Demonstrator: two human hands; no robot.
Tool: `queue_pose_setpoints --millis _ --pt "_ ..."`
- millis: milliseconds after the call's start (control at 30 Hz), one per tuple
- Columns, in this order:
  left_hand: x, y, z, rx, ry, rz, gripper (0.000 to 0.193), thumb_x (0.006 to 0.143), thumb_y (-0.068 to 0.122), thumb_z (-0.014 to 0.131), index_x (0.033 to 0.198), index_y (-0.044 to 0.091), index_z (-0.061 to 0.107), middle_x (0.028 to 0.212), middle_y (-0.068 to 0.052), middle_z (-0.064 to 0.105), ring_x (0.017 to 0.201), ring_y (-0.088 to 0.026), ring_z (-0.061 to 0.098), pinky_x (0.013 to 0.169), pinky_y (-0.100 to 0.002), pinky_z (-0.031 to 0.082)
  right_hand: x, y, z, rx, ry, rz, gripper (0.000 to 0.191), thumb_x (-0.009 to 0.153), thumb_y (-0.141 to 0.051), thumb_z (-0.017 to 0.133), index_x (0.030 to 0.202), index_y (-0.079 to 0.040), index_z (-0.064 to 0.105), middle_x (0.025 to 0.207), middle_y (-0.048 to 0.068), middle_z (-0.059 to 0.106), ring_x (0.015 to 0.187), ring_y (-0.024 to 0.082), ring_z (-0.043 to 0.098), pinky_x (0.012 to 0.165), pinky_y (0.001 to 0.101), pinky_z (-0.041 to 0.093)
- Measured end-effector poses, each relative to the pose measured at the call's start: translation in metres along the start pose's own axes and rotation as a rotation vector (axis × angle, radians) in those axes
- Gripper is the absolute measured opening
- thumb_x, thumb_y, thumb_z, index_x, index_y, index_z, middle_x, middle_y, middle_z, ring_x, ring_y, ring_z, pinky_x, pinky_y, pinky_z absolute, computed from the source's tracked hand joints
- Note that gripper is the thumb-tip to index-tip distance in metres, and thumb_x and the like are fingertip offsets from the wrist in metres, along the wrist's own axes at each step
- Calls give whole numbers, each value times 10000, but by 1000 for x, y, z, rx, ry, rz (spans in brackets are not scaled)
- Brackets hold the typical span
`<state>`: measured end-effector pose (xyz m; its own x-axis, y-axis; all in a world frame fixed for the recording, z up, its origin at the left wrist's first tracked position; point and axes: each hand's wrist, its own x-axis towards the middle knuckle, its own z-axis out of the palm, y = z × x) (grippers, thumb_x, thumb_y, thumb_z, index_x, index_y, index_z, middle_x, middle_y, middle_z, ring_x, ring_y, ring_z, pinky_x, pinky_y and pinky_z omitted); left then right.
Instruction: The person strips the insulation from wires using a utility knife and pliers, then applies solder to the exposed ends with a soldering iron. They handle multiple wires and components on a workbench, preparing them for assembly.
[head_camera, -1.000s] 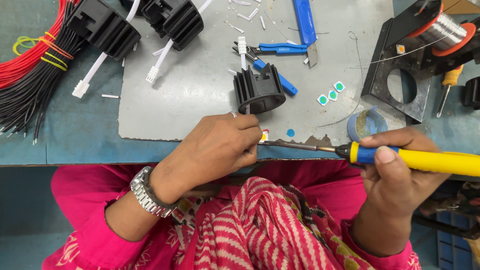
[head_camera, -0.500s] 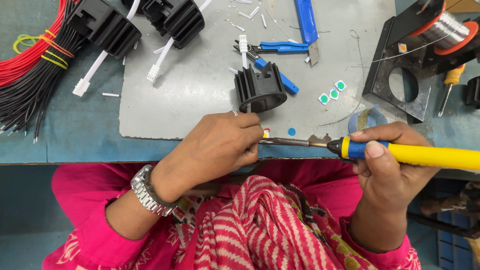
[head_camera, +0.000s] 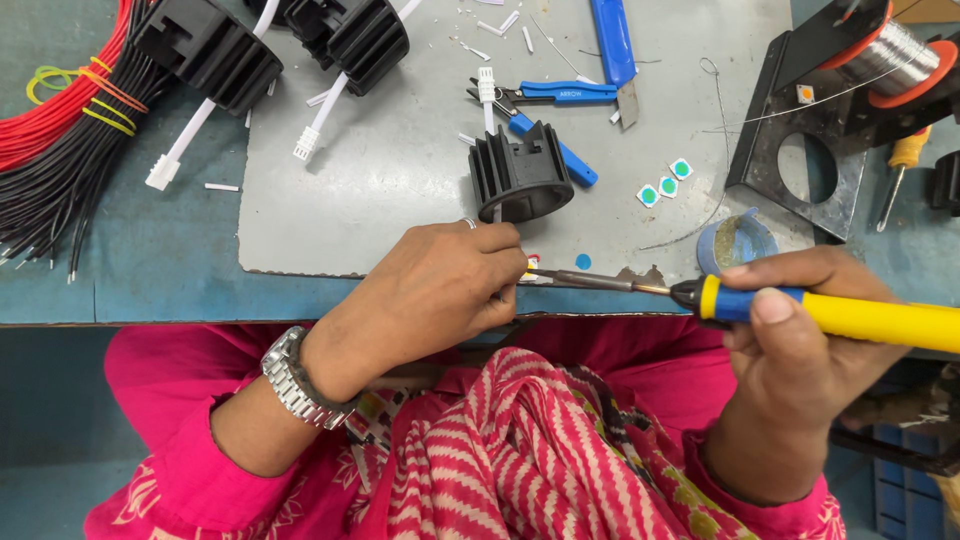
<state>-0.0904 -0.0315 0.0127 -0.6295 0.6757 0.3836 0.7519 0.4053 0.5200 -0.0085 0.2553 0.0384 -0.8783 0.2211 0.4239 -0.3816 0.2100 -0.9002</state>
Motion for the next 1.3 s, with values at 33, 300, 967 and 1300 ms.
queue_pose_setpoints --millis 33,300,967,1300 --pt "0 0 0 3 -2 -3 87 826 117 675 814 38 640 844 -105 604 725 -323 640 646 -448 514 0 -1 -1 -3 4 5 245 942 -145 703 961 93 648 765 130 662 442 47 490 414 150 377" --pt "0 0 0 1 -5 -3 78 829 117 675 830 41 655 843 -104 605 726 -322 640 648 -448 514 1 -5 3 -51 -16 12 261 924 -153 703 986 96 658 755 124 652 445 54 493 423 158 380" --pt "-3 -2 3 15 46 28 83 836 112 683 832 38 646 854 -98 623 730 -318 643 645 -441 514 -40 67 -68 154 241 -311 509 1218 -480 456 1251 6 605 937 210 692 578 269 570 555 336 428" --pt "-6 -2 2 4 76 51 100 840 107 704 862 40 633 859 -89 614 785 -300 657 662 -422 524 -25 44 19 188 -73 -245 292 1107 -94 555 1388 -117 482 1284 256 623 1139 339 719 780 485 654"
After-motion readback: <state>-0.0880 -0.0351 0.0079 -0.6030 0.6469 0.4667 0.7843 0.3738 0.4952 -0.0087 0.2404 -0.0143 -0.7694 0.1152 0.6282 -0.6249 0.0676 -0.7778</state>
